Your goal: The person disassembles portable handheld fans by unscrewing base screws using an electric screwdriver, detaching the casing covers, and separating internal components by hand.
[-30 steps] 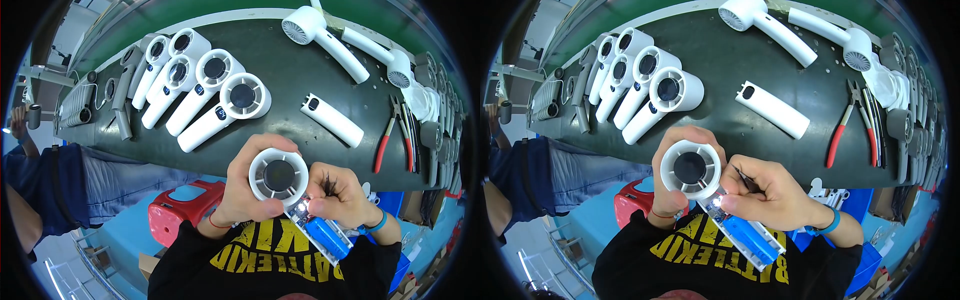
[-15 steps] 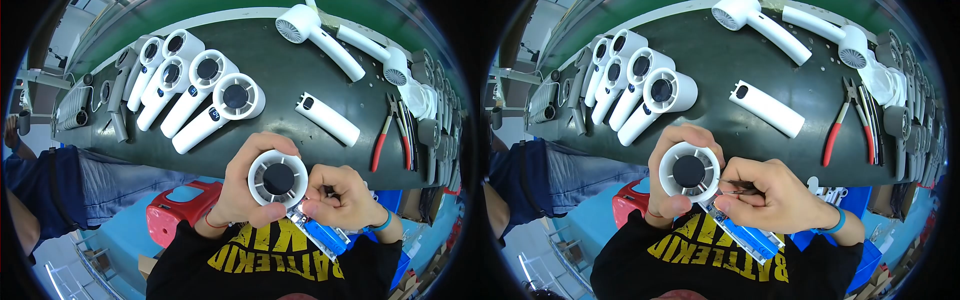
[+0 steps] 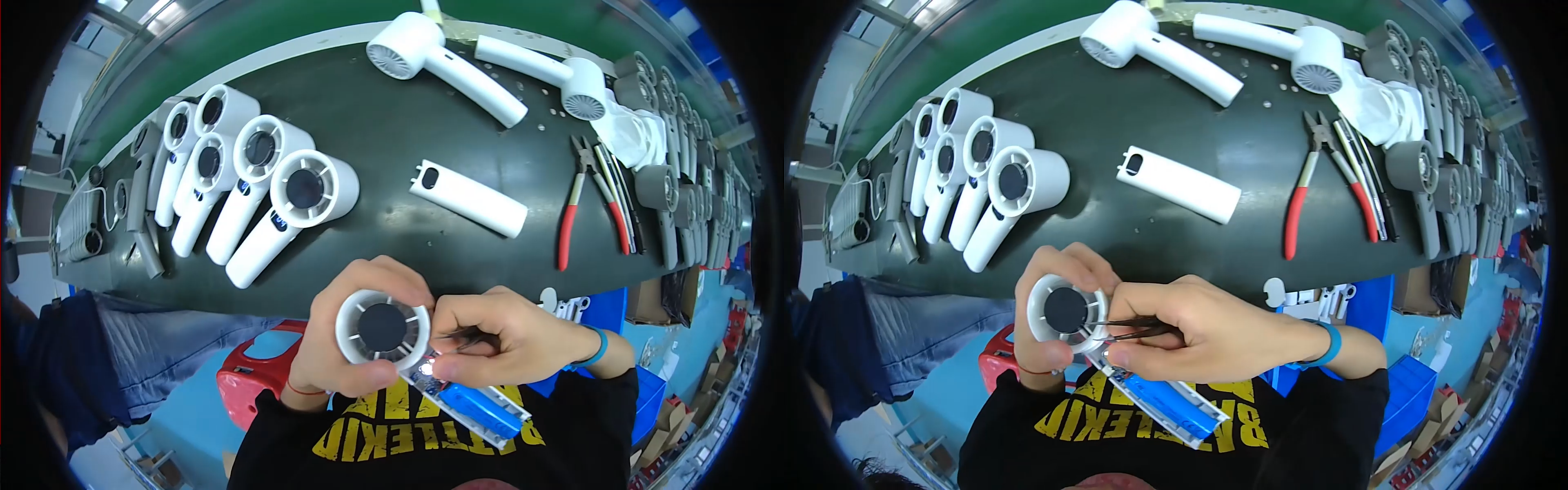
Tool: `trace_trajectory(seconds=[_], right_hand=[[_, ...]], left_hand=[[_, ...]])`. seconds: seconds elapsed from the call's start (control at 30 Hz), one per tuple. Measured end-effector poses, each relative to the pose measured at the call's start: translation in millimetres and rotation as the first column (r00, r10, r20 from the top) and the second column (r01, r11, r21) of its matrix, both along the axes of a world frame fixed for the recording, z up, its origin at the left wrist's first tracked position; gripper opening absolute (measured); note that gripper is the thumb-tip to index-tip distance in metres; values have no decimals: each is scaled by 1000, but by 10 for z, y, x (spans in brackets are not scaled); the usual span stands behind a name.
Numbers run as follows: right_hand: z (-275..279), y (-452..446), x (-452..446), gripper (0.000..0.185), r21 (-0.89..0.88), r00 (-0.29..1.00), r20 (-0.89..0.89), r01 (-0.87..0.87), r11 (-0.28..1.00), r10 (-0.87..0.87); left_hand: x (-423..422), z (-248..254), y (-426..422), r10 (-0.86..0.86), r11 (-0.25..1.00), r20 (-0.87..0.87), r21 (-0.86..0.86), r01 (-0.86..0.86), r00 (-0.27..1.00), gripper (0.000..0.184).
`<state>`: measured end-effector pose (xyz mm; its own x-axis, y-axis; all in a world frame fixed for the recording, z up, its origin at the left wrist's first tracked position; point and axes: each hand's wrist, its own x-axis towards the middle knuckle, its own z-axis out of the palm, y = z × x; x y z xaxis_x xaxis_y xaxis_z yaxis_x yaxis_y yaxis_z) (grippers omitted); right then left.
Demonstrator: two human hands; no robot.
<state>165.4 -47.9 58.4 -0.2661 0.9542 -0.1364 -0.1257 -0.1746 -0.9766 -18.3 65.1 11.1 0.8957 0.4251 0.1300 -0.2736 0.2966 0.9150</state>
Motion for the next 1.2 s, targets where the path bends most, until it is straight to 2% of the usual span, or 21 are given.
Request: trace_trajectory(seconds=[0.07,0.13,0.2,0.27,0.3,0.4,0.47,0.53,0.57,0.6,0.67,0.73,0.8,0.87,0.9,0.97,1.0,1.03,1.07,1.13,1.2], right_hand=[[48,-63,47,15,-69,999,-30,-12,998,10],[84,-163,135,10,12,932,9,361,932,-361],[61,-172,245,18,128,669,348,660,741,-656],[-88,-140,487,27,459,339,685,487,743,-645],[-74,-108,515,34,477,284,728,443,759,-623],[-149,16,584,34,439,296,772,393,808,-563],[-51,-15,539,34,480,278,771,338,809,-573],[124,-62,462,34,549,256,766,215,808,-589],[264,-177,405,38,337,540,718,283,898,-439],[361,-297,341,45,98,778,562,273,957,-279],[358,-299,217,56,-112,908,419,37,993,14],[74,-391,174,48,-73,997,80,-6,997,12],[62,-458,155,46,-143,995,2,96,985,-97],[143,-511,237,41,-238,954,-61,271,933,-293],[147,-551,265,41,-243,953,-45,280,929,-299],[236,-1482,321,41,-53,915,-70,394,918,-397],[237,-1524,297,41,39,895,-90,442,896,-437],[349,-2161,331,41,129,872,-117,487,864,-475],[345,-2310,273,41,227,851,-147,525,820,-504],[241,-1834,87,42,410,805,-226,589,696,-548],[206,-1735,459,42,561,756,-325,638,527,-569]], left_hand=[[11,45,-41,22,998,-6,-54,-23,1000,61],[12,64,-45,96,993,63,-70,-92,993,57],[73,99,-27,193,981,34,-25,-192,981,61],[93,120,22,178,976,-28,133,-173,984,60],[127,146,21,179,969,-48,182,-168,983,57],[247,113,29,133,944,23,301,-133,991,55],[286,138,17,127,960,26,249,-129,992,55],[299,136,72,123,891,105,426,-157,987,53],[301,157,84,144,876,142,443,-193,979,52],[315,183,77,162,875,133,439,-205,978,52],[403,256,60,104,791,311,550,-268,945,53],[542,310,10,-29,739,369,633,-229,929,56],[621,339,4,-31,708,353,668,-228,935,68],[621,405,90,206,565,307,738,-369,929,85],[569,419,154,241,502,237,800,-330,941,96],[453,288,206,317,584,225,719,-376,922,76],[402,169,189,351,620,227,671,-407,908,67],[354,142,163,378,640,173,662,-391,910,60],[340,131,143,403,653,126,655,-381,907,53],[372,101,114,418,694,113,600,-397,901,44],[348,86,117,418,665,39,668,-335,908,38]])
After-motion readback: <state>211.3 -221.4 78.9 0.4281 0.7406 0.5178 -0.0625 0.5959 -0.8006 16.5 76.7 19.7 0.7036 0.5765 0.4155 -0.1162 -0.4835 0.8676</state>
